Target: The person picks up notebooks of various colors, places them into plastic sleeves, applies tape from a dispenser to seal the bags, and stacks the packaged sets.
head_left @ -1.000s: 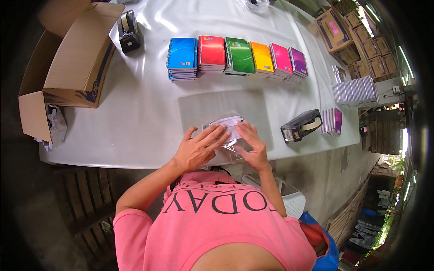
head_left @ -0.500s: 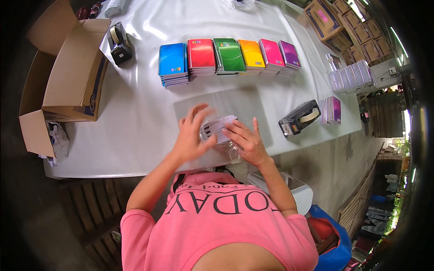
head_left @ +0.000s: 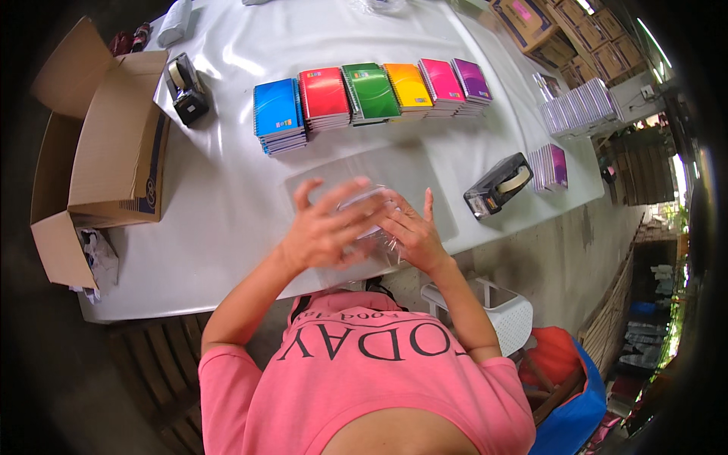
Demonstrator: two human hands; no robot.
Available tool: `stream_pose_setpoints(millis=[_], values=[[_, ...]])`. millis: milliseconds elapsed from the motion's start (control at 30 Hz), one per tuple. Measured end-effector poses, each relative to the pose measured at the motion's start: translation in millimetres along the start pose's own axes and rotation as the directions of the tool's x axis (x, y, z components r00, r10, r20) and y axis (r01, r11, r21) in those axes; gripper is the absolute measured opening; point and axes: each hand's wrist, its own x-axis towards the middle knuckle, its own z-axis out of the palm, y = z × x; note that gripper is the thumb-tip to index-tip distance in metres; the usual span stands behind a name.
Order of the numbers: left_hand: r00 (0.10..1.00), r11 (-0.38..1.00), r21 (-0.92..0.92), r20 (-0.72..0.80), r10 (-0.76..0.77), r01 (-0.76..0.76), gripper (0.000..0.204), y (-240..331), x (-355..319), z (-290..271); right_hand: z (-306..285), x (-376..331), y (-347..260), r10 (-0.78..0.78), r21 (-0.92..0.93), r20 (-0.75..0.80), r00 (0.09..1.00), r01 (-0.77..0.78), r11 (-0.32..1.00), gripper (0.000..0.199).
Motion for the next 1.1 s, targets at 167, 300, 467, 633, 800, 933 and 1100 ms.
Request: stream_pose_setpoints(millis=[167,300,467,633,800,933,1100], values=[[0.935,0.983,0.108,0.310,-0.174,0.148,0.067,0,-37,23,-18,-10,-2,0.175,0.520,0.212,0.961,-0.263,0.813,0.061],[0.926,0.981,0.135,0.333,-0.178,0.140,0.073,3,-41,24,-29,-58,67,0.800,0.777,-0.289,0.526,-0.359,0.517,0.065],[0.923,0.985,0.112,0.348,-0.163,0.131,0.077,2,-40,26,-34,-93,140,0.984,0.876,-0.004,-0.180,-0.475,-0.084,0.078],[0.920,0.985,0.071,0.352,-0.174,0.159,0.083,0,-41,25,-29,-79,159,0.983,0.973,0.127,-0.134,-0.176,-0.149,0.041],[0.901,0.976,0.052,0.377,-0.216,0.213,0.087,-1,-43,24,-6,-81,128,0.995,0.996,-0.076,-0.066,-0.042,0.073,0.034],[0.886,0.974,0.005,0.414,-0.209,0.227,0.090,3,-38,19,19,-119,124,0.924,0.693,-0.383,-0.005,-0.664,0.283,0.027],[0.833,0.973,0.001,0.517,-0.198,0.231,0.094,0,-39,11,-42,-44,64,0.873,0.586,-0.111,0.474,-0.679,0.443,0.029]])
